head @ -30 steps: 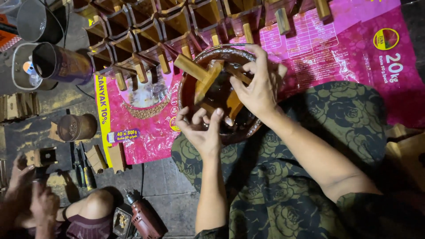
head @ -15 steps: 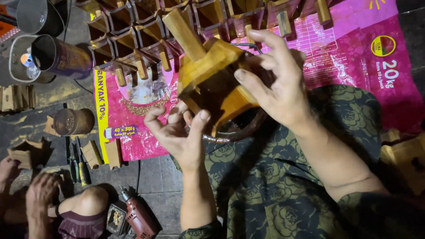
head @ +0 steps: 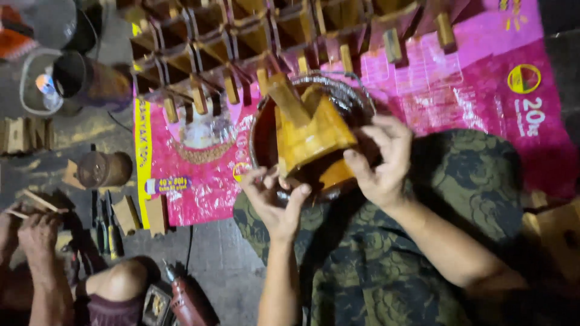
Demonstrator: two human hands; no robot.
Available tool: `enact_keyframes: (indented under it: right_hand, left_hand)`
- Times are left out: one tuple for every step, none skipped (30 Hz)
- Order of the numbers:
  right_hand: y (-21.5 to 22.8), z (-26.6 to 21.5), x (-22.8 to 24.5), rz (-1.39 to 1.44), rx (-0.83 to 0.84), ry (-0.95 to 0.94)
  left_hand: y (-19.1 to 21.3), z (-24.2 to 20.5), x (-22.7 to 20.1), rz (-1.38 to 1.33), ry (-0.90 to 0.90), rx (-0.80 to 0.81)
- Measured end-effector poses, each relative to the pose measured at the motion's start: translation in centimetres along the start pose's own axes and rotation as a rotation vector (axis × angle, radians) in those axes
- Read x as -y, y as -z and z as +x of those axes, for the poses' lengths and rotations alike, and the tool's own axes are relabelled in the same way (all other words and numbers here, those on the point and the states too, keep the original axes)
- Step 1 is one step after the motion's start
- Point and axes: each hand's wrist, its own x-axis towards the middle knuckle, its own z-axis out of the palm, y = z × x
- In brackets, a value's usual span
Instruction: Staining small wooden blocks by dipping them into a bowl of stain and placing them into a drying rack.
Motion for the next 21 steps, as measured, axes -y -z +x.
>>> enact_keyframes:
  right_hand:
    - [-0.6, 0.6, -0.7, -0.004, -0.006, 0.010]
    - [-1.3, 1.2, -1.4, -0.060, 0.027, -0.066]
    - [-1.8, 1.1, -1.8, -0.118, 0.066, -0.162]
    - [-1.6, -0.7, -1.9, -0.123, 0.066, -0.172]
    - [-1.8, -1.1, -2.7, -0.105, 0.027, -0.153]
    - [-2.1, -1.4, -3.6, -0.087, -0.012, -0.133]
    - [-1.2, -1.0, -3.2, -0.092, -0.011, -0.133]
    - [-0.3, -0.7, -2.9, -0.189, -0.054, 0.054]
    - [0.5, -1.5, -2.0, -0.276, -0.080, 0.214]
    - [0.2, -2.4, -1.8, -0.273, -0.062, 0.188]
    - [-0.4, -1.8, -2.3, -0.104, -0.035, 0.067]
    - [-0.9, -1.2, -2.8, 0.066, -0.003, -0.053]
    - [-1.1, -1.0, -2.8, 0.061, -0.008, -0.052]
    - [-1.3, -0.7, -3.0, -0.026, -0.002, -0.117]
    - [-1.8, -0.3, -3.3, -0.109, 0.001, -0.178]
    - [-1.5, -1.1, -3.3, -0.110, -0.006, -0.174]
    - [-0.9, -1.8, -3.5, -0.096, -0.069, -0.031]
    - [-0.5, -2.6, -3.6, -0.082, -0.132, 0.111]
    - [-0.2, -2.8, -3.3, -0.086, -0.120, 0.089]
    - [0.1, -3.1, -2.8, 0.014, -0.077, 0.040]
    - [0.1, -2.3, -3.0, 0.117, -0.049, 0.023]
  left_hand:
    - [-0.4, 0.8, 0.9, -0.007, -0.007, 0.007]
    - [-0.7, 1.6, 1.8, -0.006, 0.019, 0.009]
    - [-0.6, 1.6, 2.5, 0.004, 0.062, 0.006]
    - [0.1, 0.1, 2.8, 0.006, 0.072, 0.008]
    - [0.2, 0.2, 3.5, 0.072, 0.037, 0.008]
    - [0.3, 0.4, 4.3, 0.138, 0.002, 0.007]
    - [0.1, 0.5, 3.7, 0.133, 0.006, 0.008]
    - [0.0, 0.6, 3.2, 0.092, -0.017, 0.015]
    - [0.7, -0.5, 2.2, 0.071, -0.019, 0.008]
    - [1.0, -1.6, 2.2, 0.087, 0.005, -0.006]
    - [0.6, -0.8, 2.8, 0.087, -0.023, 0.018]
    - [0.1, -0.1, 3.3, 0.088, -0.051, 0.042]
    - [-0.3, 0.1, 3.7, 0.085, -0.050, 0.048]
    - [-0.6, 0.4, 4.1, 0.064, -0.042, 0.044]
    - [-0.9, 1.0, 4.7, 0.044, -0.039, 0.040]
    - [-0.4, 0.2, 4.2, 0.042, -0.044, 0.047]
    - [-0.2, -0.6, 3.8, 0.039, -0.057, 0.048]
    - [0.1, -1.4, 3.5, 0.035, -0.070, 0.048]
    - [0.1, -1.7, 3.3, 0.044, -0.048, 0.040]
    - [0.1, -2.2, 3.0, 0.054, -0.098, 0.040]
    - [-0.4, -1.3, 3.1, 0.050, -0.178, 0.052]
